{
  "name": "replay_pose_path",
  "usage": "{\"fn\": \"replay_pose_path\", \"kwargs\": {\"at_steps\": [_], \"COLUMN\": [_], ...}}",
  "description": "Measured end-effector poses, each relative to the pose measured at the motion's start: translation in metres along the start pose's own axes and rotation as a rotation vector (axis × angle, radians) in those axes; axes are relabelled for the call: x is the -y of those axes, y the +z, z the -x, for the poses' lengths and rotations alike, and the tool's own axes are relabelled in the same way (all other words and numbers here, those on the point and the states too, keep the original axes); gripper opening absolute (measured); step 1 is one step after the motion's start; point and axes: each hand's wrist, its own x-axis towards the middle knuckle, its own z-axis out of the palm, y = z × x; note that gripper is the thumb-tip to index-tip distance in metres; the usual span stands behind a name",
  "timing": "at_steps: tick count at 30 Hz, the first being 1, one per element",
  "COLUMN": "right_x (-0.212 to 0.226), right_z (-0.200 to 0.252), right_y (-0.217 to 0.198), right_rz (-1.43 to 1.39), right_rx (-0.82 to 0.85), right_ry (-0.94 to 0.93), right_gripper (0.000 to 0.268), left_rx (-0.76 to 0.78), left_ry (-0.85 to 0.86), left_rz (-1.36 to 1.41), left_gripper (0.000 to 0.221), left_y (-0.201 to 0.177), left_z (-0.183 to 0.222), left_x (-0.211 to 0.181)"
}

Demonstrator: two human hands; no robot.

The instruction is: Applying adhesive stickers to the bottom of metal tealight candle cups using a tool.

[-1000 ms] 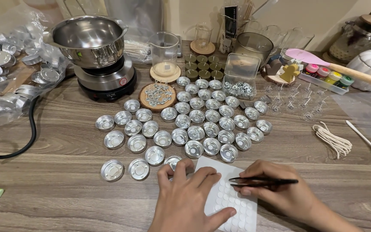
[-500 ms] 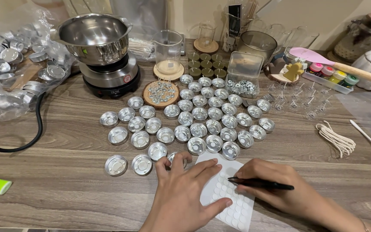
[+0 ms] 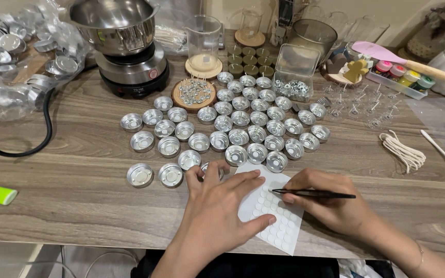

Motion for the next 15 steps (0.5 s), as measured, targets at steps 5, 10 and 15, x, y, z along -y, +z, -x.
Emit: {"fn": "replay_pose_path", "kwargs": {"at_steps": [5, 10, 15], "right_x": [-0.005, -0.008, -0.017], "right_z": [0.005, 0.010, 0.013], "right_y": [0.005, 0.010, 0.014], "right_rz": [-0.026, -0.070, -0.183], "right_rx": [-0.042, -0.120, -0.232], "right_ry": [-0.013, -0.063, -0.090], "right_gripper": [0.017, 0.017, 0.013], "left_rx": [0.005, -0.045, -0.298], "left_ry": [-0.018, 0.003, 0.030], "left_rz": [-0.032, -0.064, -0.069], "left_gripper": [0.070, 0.069, 0.059], "left_y": [0.000, 0.000, 0.005], "left_z": [0.000, 0.002, 0.010], "left_x": [-0.002, -0.001, 0.016]}}
